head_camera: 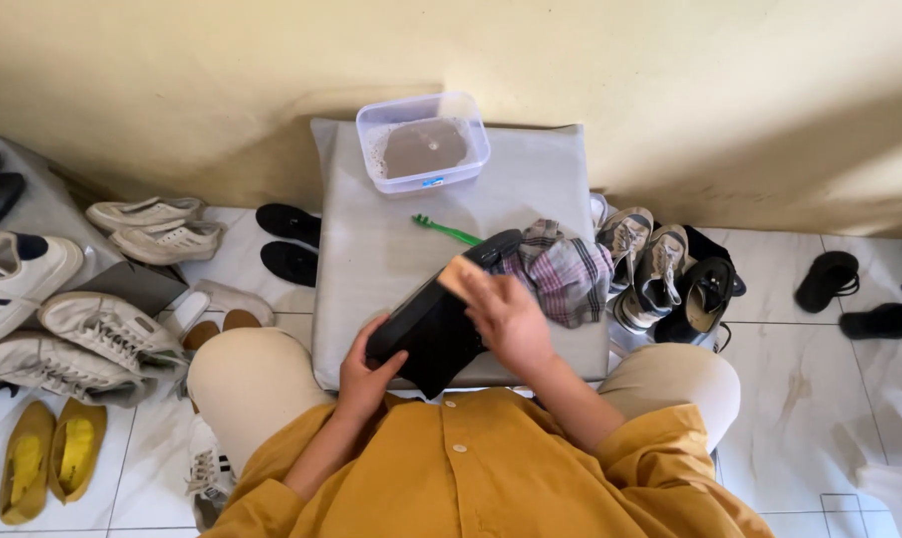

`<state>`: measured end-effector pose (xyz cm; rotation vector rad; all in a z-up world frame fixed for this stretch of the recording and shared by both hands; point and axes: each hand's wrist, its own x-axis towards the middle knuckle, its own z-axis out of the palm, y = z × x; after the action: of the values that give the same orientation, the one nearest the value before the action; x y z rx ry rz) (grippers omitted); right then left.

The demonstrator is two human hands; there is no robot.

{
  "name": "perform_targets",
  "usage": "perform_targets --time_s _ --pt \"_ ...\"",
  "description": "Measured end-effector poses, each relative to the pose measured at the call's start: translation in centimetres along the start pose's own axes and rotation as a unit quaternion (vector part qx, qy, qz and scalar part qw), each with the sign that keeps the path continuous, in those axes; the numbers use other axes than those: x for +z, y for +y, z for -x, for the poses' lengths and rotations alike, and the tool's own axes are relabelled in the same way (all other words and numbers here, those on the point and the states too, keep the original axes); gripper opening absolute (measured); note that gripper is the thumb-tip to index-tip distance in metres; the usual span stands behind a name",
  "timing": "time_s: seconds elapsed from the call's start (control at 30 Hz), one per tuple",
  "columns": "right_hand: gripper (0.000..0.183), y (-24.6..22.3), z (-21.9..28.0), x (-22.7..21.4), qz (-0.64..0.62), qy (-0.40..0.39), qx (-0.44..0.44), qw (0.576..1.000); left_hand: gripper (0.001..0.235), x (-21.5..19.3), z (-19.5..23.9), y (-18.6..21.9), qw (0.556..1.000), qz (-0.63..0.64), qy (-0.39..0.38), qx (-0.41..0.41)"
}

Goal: The person cleans a black shoe using a brush and a cloth. They dip the brush into a container of soapy water and scrub the shoe, then wipe it with the cloth. The person repeats this process, focusing on different parts of the shoe.

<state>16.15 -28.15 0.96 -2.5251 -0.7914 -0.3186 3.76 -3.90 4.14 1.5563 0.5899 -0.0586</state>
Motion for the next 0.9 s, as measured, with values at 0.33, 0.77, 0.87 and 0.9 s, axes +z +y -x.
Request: perform_targets --time_s 0.33,0.77,0.87,0.9 --pt "0.058 -2.9 0.2 -0.9 0.008 0.105 0.077 0.991 0.075 -0.1 0.4 -0.7 0.999 0.038 -0.038 0.006" --pt "0.059 3.3 -1.1 -2.6 0.017 0.091 0.172 0.981 0.088 0.4 0.6 -1.9 0.999 -0.002 -0.017 0.047" --pt "0.053 -4.5 -2.1 -3.7 0.02 0.109 -0.017 0.994 0.089 0.6 0.4 -2.4 0.998 -0.008 0.001 0.061" --pt "0.053 -5.4 -0.6 -2.2 0.018 0.106 -0.017 0.994 0.089 0.6 0.0 -3.2 0.998 -0.008 0.002 0.058"
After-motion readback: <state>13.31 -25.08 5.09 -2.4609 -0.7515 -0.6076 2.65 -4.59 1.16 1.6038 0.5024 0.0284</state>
